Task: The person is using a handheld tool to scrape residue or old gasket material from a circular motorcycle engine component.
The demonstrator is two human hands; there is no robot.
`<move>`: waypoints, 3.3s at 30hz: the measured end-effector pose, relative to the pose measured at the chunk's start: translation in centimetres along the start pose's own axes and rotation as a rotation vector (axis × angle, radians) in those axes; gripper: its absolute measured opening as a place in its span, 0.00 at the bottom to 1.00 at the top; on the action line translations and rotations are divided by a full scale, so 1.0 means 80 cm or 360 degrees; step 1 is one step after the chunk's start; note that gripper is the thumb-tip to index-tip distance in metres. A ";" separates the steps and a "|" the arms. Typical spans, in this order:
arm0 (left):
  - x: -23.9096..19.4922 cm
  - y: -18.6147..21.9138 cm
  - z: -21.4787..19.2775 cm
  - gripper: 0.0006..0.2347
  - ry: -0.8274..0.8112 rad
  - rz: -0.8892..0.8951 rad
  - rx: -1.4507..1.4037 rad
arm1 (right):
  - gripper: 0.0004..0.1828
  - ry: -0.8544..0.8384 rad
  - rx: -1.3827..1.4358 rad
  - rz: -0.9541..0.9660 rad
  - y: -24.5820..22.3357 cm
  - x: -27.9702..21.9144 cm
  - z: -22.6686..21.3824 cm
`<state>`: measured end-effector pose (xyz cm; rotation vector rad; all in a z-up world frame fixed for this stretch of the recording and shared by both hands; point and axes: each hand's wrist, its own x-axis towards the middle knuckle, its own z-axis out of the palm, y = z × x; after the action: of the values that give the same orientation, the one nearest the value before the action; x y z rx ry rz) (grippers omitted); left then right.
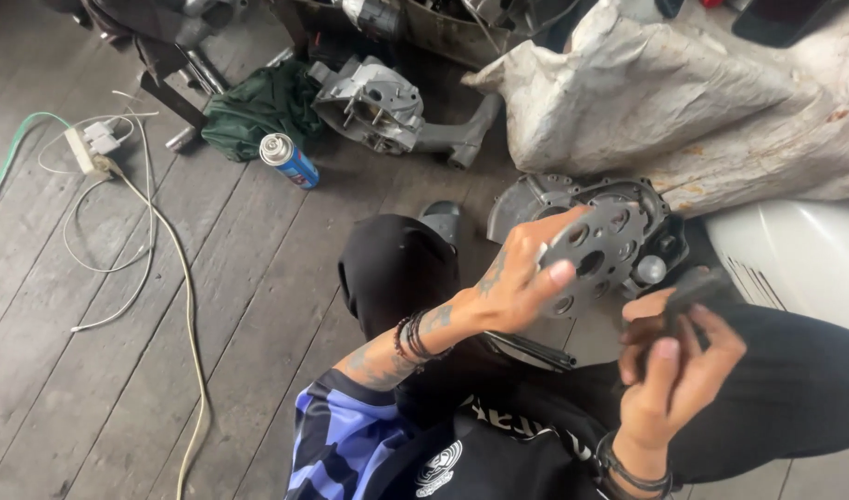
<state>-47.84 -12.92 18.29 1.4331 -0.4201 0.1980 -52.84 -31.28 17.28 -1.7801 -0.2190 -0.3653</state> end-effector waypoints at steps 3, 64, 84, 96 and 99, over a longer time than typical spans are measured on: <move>-0.009 0.002 -0.001 0.34 -0.0048 0.0121 0.0272 | 0.11 -0.0107 -0.0054 -0.0043 0.046 -0.034 -0.010; -0.057 0.002 -0.028 0.29 0.0354 0.0263 0.0630 | 0.13 -0.0363 -0.0153 -0.0312 0.046 -0.049 0.046; -0.061 -0.018 -0.022 0.27 0.0359 0.0278 0.0449 | 0.12 -0.0408 -0.0269 -0.0424 0.037 -0.056 0.033; -0.058 -0.013 -0.020 0.28 0.0334 0.0258 0.0461 | 0.13 -0.0375 -0.0261 -0.0371 0.037 -0.056 0.032; -0.056 -0.012 -0.018 0.27 0.0377 0.0287 0.0464 | 0.13 -0.0379 -0.0249 -0.0373 0.030 -0.048 0.037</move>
<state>-51.33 -11.10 15.52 1.6341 -0.3342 0.5883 -55.25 -28.77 13.13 -1.9578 -0.5847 -0.3434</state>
